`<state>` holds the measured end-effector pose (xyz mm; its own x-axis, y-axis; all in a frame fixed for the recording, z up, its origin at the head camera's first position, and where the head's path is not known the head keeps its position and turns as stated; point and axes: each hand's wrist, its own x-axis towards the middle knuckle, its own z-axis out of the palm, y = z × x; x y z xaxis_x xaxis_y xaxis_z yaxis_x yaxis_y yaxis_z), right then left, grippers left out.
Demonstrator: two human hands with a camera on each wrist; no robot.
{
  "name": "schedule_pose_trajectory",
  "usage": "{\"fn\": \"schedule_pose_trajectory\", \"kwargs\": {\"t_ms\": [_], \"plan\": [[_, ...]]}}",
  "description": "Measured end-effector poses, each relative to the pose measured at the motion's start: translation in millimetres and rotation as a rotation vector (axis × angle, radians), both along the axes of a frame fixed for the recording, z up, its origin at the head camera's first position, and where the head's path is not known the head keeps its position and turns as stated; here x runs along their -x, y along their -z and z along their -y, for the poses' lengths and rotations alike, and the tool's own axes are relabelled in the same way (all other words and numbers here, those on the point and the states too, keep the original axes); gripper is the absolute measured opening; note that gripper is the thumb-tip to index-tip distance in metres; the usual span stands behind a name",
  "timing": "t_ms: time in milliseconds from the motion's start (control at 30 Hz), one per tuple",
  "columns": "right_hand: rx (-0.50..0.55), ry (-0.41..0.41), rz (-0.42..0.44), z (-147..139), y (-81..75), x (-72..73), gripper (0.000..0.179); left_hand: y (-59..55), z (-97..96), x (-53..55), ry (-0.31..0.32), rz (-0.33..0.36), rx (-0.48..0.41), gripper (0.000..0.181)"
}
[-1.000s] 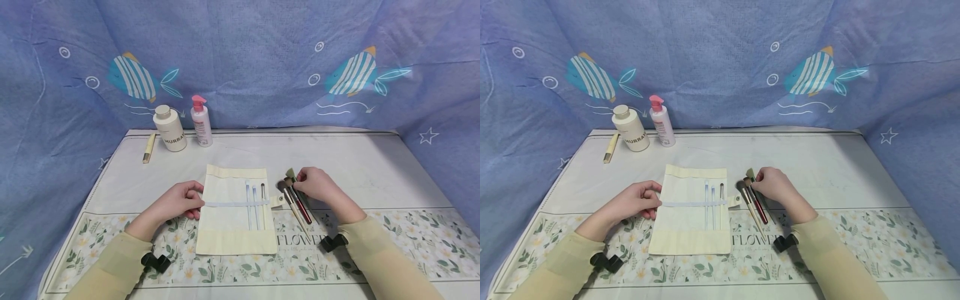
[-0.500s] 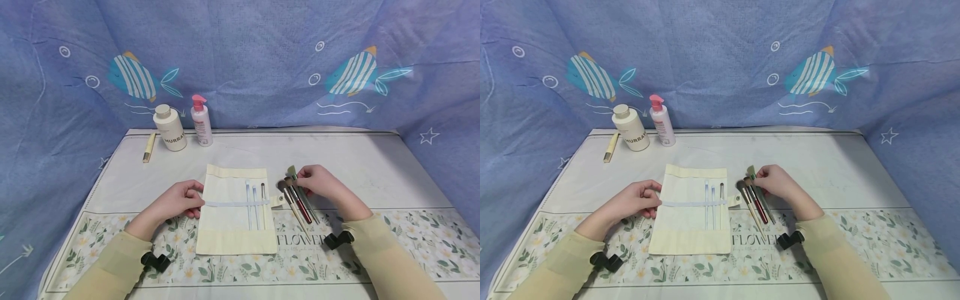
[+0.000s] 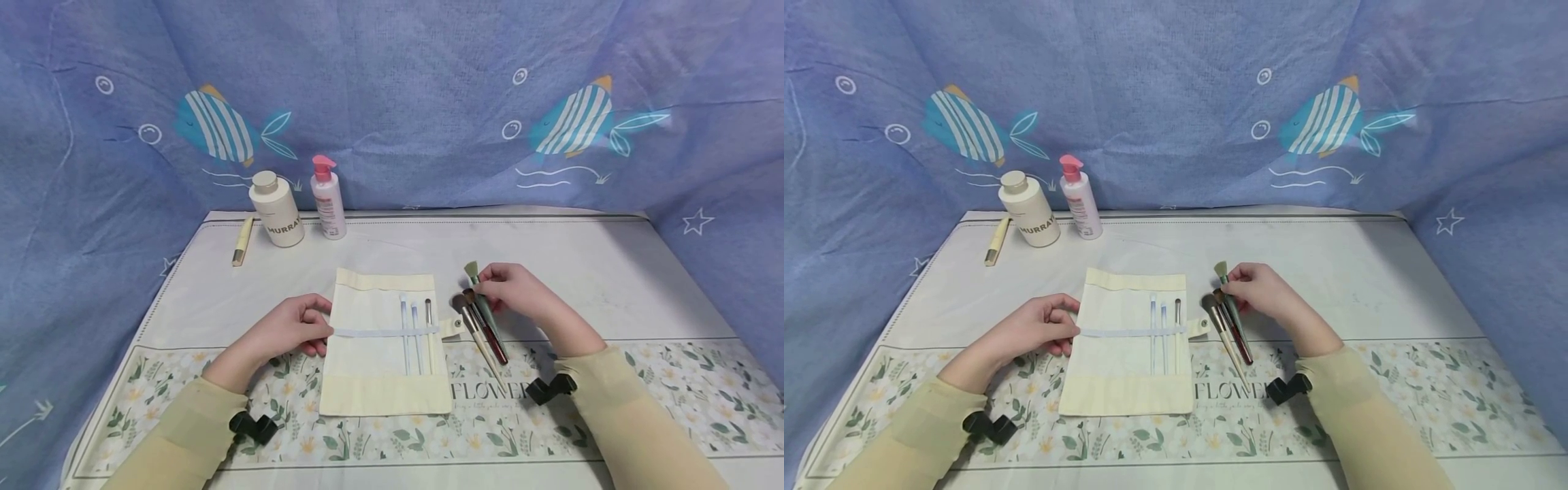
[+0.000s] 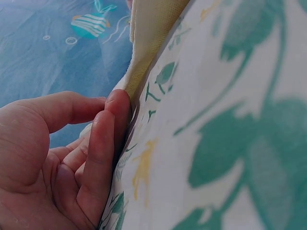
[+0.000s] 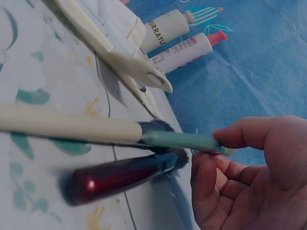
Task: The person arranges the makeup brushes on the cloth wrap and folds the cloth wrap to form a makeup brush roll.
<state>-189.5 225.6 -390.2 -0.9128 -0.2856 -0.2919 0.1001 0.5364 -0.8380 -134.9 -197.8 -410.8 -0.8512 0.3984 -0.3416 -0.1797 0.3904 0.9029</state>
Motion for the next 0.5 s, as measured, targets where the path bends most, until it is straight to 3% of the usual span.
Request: {"fn": "schedule_pose_trajectory", "kwargs": {"t_ms": [267,500], "plan": [[0.154,0.027,0.049,11,-0.4,4.8,0.019,-0.3,0.0,-0.4,0.002,-0.004,0.006,0.044],[0.220,0.001,0.065,21,-4.7,6.4,0.017,-1.7,-0.2,-1.1,0.001,-0.015,0.020,0.043]]}}
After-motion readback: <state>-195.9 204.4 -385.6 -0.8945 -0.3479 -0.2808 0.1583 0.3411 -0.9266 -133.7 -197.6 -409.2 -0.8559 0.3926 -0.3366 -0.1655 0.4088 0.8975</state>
